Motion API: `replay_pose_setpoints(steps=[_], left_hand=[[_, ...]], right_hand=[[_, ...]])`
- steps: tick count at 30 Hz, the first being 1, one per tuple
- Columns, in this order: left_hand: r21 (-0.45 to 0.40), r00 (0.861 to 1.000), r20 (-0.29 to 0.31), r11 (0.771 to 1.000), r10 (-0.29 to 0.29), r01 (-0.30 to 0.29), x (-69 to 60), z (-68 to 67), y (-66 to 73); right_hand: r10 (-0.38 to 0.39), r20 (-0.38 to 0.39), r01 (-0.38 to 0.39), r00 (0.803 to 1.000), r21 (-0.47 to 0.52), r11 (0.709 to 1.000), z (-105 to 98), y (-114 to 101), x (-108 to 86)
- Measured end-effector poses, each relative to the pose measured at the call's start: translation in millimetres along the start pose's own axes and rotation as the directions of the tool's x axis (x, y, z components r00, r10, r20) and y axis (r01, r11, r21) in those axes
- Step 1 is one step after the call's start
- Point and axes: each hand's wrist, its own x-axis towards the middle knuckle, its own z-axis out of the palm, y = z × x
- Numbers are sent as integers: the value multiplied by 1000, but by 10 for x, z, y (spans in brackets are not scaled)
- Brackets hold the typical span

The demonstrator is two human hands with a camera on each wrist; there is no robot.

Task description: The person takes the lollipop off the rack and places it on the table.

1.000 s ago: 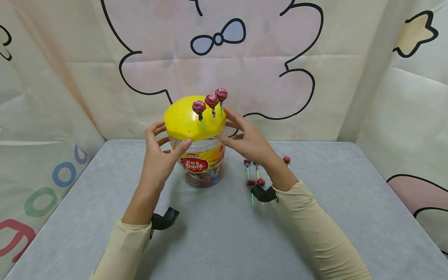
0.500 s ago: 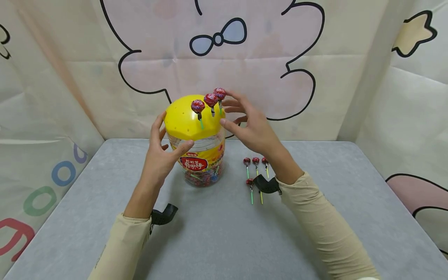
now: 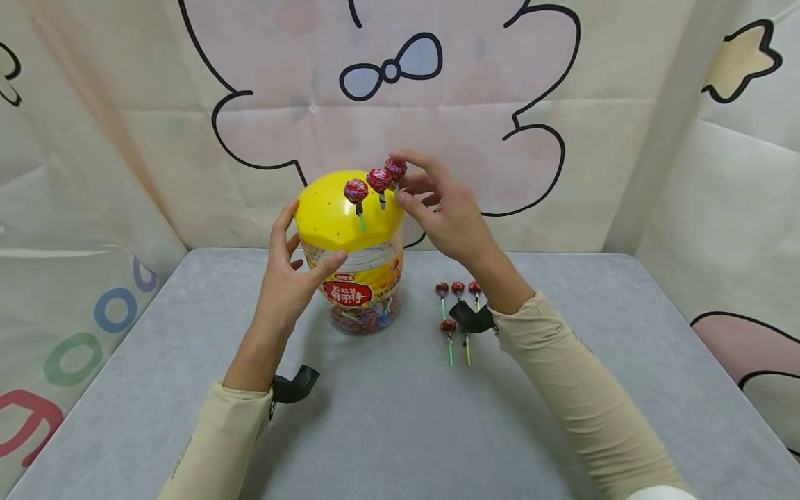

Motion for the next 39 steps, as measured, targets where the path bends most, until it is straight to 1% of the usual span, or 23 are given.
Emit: replay_pose_setpoints(steps=[7, 14, 22, 27, 34, 39], left_hand=[[9, 1000, -5, 1000, 1, -1, -12, 10, 8], [20, 1000, -7, 1000, 12, -12, -20, 16, 12], [24, 1000, -9, 1000, 10, -9, -22, 24, 8], [27, 1000, -14, 1000, 11, -11, -28, 22, 9], [31, 1000, -16, 1000, 5, -4, -39, 23, -3], [37, 1000, -15, 999, -1, 2, -34, 22, 3]], right_hand=[[-12, -64, 11, 998, -12, 1000, 11, 24, 36], [-23, -94, 21, 995, -16, 1000, -9, -3, 53], [-40, -140, 39, 989, -11, 999, -85, -51, 118], [-37, -142, 37, 989, -6, 999, -108, -64, 127], [-24, -134, 19, 991, -39, 999, -137, -64, 57], [5, -127, -13, 992, -59, 998, -173, -53, -104]])
